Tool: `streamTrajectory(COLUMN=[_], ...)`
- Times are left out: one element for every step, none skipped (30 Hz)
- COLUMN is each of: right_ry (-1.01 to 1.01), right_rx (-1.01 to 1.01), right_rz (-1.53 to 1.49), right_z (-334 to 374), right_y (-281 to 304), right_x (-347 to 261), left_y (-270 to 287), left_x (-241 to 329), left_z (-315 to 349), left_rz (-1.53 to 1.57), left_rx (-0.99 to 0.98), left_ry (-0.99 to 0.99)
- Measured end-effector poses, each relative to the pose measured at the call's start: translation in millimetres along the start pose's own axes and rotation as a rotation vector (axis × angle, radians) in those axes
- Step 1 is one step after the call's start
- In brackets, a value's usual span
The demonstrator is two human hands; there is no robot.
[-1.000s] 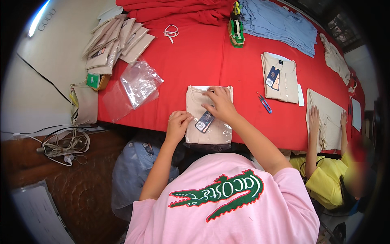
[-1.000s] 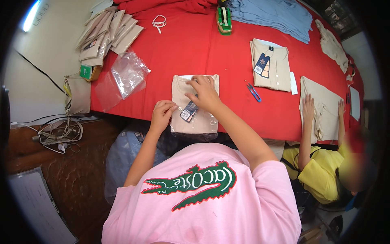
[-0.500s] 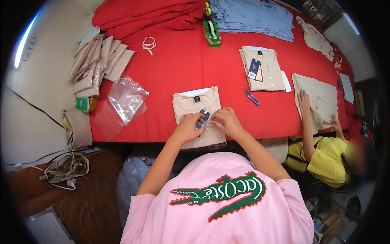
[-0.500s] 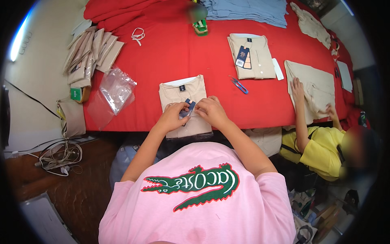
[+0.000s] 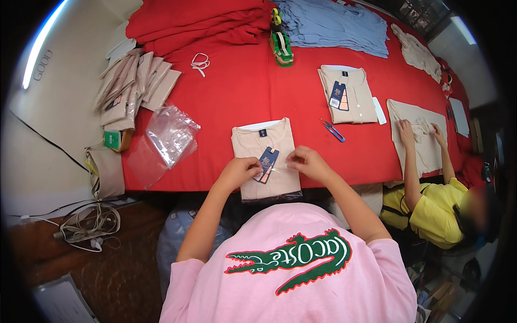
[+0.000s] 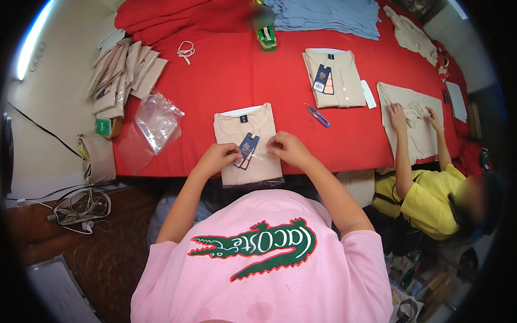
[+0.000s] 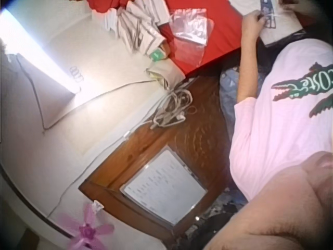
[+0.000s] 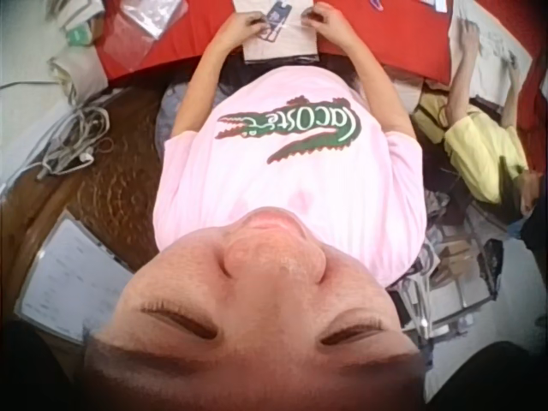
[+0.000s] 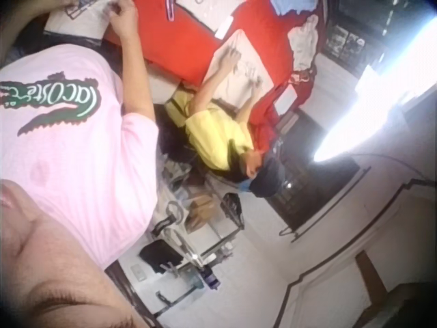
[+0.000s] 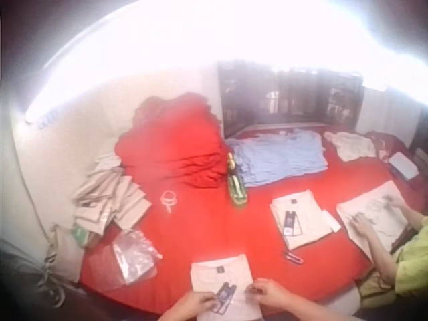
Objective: The person bags folded beige shirts by inserting them into clear plastic bags, smoothing the plastic, and placing the bagged items onto a stack.
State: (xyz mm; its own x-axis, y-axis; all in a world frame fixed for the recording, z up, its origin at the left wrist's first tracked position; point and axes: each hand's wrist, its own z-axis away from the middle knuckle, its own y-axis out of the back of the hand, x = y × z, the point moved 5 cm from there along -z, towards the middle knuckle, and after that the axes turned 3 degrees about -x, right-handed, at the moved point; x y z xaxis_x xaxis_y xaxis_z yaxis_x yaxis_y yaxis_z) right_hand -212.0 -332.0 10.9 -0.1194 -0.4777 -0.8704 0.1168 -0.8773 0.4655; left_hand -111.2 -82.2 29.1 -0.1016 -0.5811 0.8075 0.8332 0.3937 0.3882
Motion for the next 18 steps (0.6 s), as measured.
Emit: streamTrajectory(right_ry=[0.018, 0.033, 0.093, 0.154, 0.212, 0.203, 0.199, 0.195, 0.094, -0.004, -0.103, -0.096, -0.086, -0.077, -0.060, -0.041, -0.023, -0.004], right_rx=[0.073, 0.147, 0.172, 0.197, 0.226, 0.196, 0.162, 0.125, 0.052, -0.025, -0.103, -0.129, -0.158, -0.187, -0.169, -0.158, -0.145, -0.148], right_rz=[0.063, 0.128, 0.209, 0.288, 0.369, 0.409, 0.445, 0.480, 0.526, 0.571, 0.615, 0.612, 0.612, 0.612, 0.581, 0.550, 0.519, 0.504], right_z=[-11, -22, -36, -52, -68, -86, -105, -120, -135, -148, -155, -159, -163, -165, -165, -162, -159, -156], right_y=[7, 16, 21, 26, 29, 25, 17, 8, -2, -14, -22, -26, -33, -39, -40, -43, -45, -48], right_x=[-3, -8, -16, -31, -43, -43, -42, -46, -46, -45, -43, -43, -39, -35, -31, -30, -29, -29], left_y=[1, 1, 0, -1, -3, -6, -7, -9, -11, -10, -10, -9, -7, -6, -4, -2, 0, 1], left_x=[8, 15, 21, 27, 32, 38, 41, 42, 43, 41, 40, 38, 33, 28, 23, 18, 13, 8], left_z=[5, 9, 13, 17, 19, 21, 23, 27, 29, 30, 29, 28, 26, 22, 18, 15, 11, 10], left_rz=[-0.084, -0.167, -0.250, -0.276, -0.302, -0.330, -0.338, -0.345, -0.351, -0.364, -0.377, -0.390, -0.402, -0.414, -0.426, -0.442, -0.459, -0.476], left_rx=[0.040, 0.078, 0.116, 0.117, 0.114, 0.108, 0.120, 0.132, 0.144, 0.159, 0.173, 0.186, 0.218, 0.249, 0.279, 0.293, 0.305, 0.316], left_ry=[-0.055, -0.111, -0.167, -0.225, -0.287, -0.353, -0.376, -0.396, -0.416, -0.375, -0.334, -0.293, -0.277, -0.262, -0.247, -0.214, -0.182, -0.151])
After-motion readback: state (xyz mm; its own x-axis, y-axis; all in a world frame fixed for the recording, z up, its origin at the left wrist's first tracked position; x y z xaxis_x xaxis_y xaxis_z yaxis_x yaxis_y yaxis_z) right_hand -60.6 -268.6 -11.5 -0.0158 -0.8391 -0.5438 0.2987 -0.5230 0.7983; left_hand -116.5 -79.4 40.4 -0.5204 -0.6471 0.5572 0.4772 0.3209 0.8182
